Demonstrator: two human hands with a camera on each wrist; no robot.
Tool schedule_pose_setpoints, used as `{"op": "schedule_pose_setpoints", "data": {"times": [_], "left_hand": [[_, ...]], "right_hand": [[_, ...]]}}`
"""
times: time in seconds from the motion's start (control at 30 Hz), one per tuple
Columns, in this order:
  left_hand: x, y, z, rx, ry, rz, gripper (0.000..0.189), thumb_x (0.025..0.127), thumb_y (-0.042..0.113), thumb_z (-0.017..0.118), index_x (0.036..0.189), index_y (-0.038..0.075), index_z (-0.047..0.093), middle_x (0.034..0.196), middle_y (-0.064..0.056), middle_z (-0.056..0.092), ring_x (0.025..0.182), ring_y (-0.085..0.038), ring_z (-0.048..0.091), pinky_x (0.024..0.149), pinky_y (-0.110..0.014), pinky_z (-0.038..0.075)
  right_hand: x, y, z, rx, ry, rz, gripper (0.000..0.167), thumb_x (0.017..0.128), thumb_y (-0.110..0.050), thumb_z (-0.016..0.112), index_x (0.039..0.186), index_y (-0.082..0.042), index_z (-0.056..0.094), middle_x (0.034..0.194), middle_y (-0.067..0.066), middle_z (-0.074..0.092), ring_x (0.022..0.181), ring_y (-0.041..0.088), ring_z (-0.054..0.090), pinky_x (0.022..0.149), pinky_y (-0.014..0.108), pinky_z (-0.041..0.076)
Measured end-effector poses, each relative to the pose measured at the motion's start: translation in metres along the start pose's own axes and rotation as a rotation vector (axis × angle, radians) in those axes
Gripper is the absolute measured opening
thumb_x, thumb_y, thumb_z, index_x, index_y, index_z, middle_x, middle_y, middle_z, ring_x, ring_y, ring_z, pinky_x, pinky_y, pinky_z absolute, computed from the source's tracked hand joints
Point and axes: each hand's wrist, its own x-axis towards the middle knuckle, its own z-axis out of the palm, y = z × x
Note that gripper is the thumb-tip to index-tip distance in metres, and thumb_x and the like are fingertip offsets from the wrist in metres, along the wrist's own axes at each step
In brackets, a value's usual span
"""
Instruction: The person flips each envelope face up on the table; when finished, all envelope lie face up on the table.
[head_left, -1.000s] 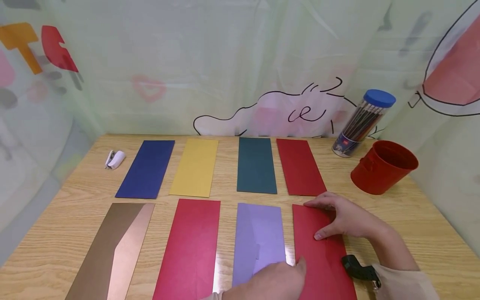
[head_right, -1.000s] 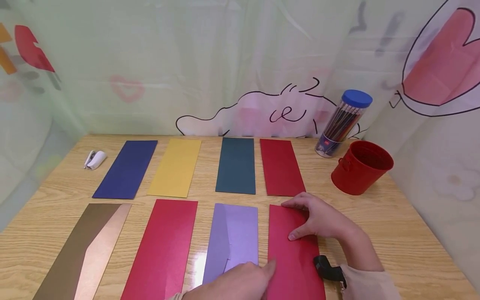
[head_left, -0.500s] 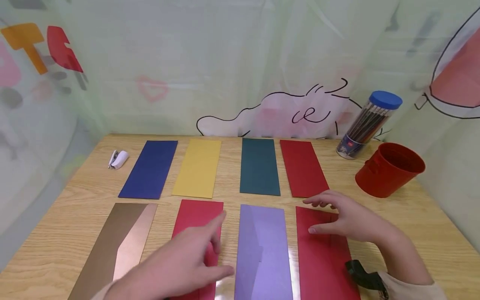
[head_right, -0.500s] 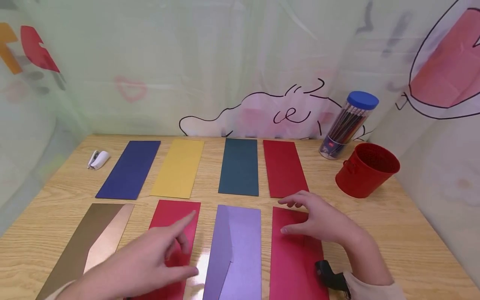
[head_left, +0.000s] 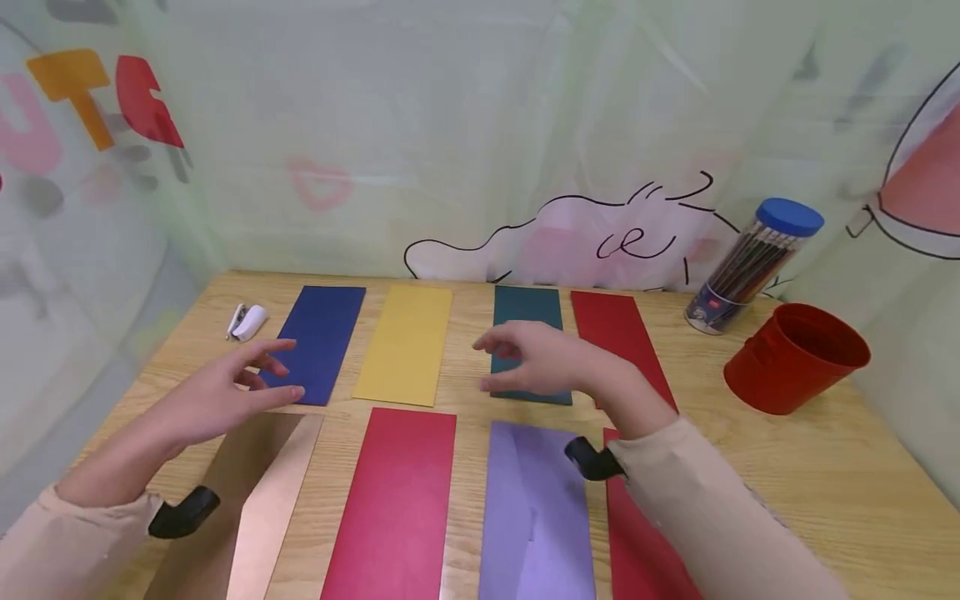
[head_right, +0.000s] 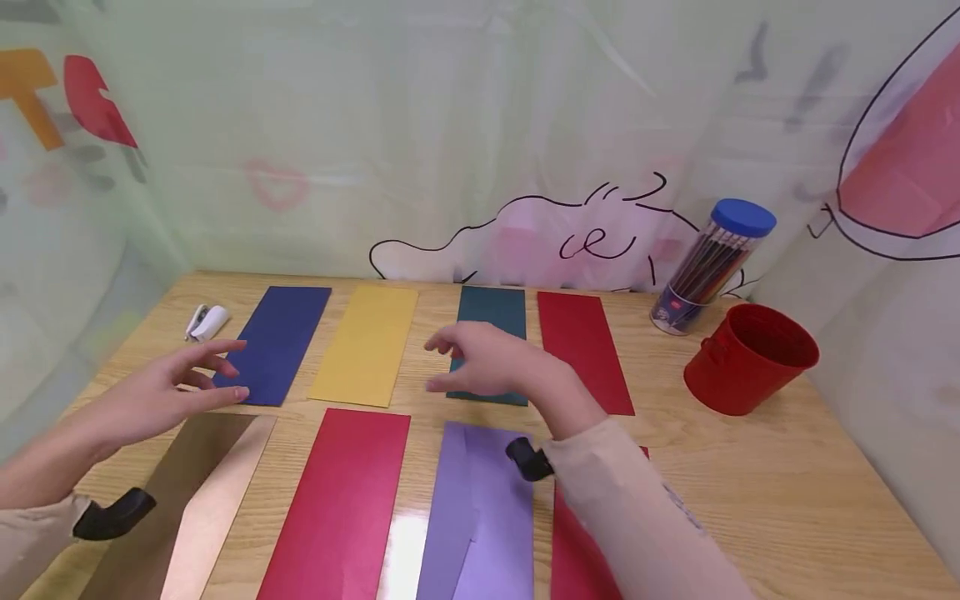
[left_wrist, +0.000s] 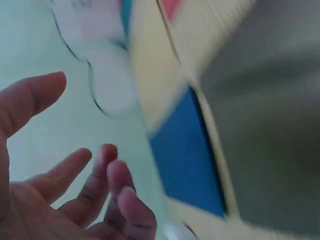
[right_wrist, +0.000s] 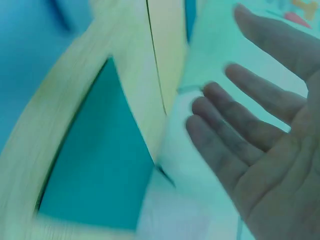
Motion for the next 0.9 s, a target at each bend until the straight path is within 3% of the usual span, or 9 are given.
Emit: {"op": "schedule_pose_setpoints", "data": {"times": [0.13,0.2,0.3,0.43,0.53,0.73,0.9], "left_hand": [[0.018,-0.034,-0.012,-0.023,0.02,-0.125,0.086,0.096,0.041,0.069,0.158,0.001,0.025,0.139,-0.028,0.044,0.123,-0.046,0.046,0.087,-0.053,0.047],[0.025,-0.047,-0.014,-0.052,0.016,-0.158,0.086,0.096,0.038,0.069,0.158,0.0,0.023,0.142,-0.031,0.04,0.127,-0.05,0.041,0.092,-0.059,0.043],[0.033,-0.062,-0.012,-0.091,-0.01,-0.17,0.085,0.096,0.032,0.069,0.158,-0.002,0.021,0.144,-0.033,0.035,0.129,-0.051,0.037,0.096,-0.062,0.04],[0.037,-0.074,-0.011,-0.095,-0.008,-0.129,0.082,0.093,0.023,0.072,0.155,-0.005,0.026,0.141,-0.033,0.038,0.119,-0.046,0.043,0.09,-0.053,0.042],[0.038,-0.078,-0.011,-0.068,-0.013,-0.105,0.083,0.091,0.024,0.074,0.154,-0.006,0.029,0.14,-0.034,0.038,0.114,-0.042,0.043,0.086,-0.047,0.042],[0.039,-0.081,-0.011,-0.006,-0.022,-0.066,0.091,0.085,0.029,0.081,0.153,-0.007,0.032,0.14,-0.038,0.038,0.119,-0.05,0.041,0.089,-0.051,0.042],[0.04,-0.081,-0.008,0.071,0.011,-0.06,0.093,0.081,0.032,0.085,0.151,-0.005,0.037,0.136,-0.036,0.041,0.11,-0.041,0.044,0.079,-0.041,0.04]], "right_hand": [[0.062,-0.011,0.01,0.014,-0.024,-0.04,0.059,0.093,-0.034,0.074,0.142,-0.007,0.056,0.139,0.011,0.057,0.127,0.027,0.053,0.102,0.04,0.045],[0.09,-0.016,0.015,0.015,-0.033,-0.041,0.06,0.094,-0.035,0.072,0.144,-0.007,0.054,0.142,0.011,0.055,0.13,0.026,0.051,0.104,0.04,0.043],[0.127,-0.025,0.024,-0.025,-0.04,-0.032,0.064,0.096,-0.039,0.07,0.148,-0.007,0.05,0.148,0.009,0.051,0.136,0.025,0.046,0.108,0.039,0.039],[0.164,-0.04,0.037,-0.064,-0.023,-0.042,0.069,0.097,-0.041,0.067,0.151,-0.006,0.044,0.153,0.009,0.044,0.141,0.024,0.039,0.113,0.036,0.033],[0.184,-0.05,0.048,-0.065,-0.008,-0.056,0.07,0.097,-0.04,0.067,0.152,-0.004,0.043,0.154,0.008,0.043,0.143,0.024,0.036,0.114,0.034,0.031],[0.211,-0.067,0.064,-0.177,0.022,-0.026,0.068,0.097,-0.044,0.066,0.15,-0.006,0.046,0.153,0.007,0.044,0.145,0.024,0.03,0.116,0.034,0.027],[0.223,-0.075,0.071,-0.274,0.01,0.042,0.069,0.097,-0.049,0.064,0.152,-0.011,0.046,0.155,0.005,0.04,0.146,0.024,0.025,0.116,0.035,0.027]]}}
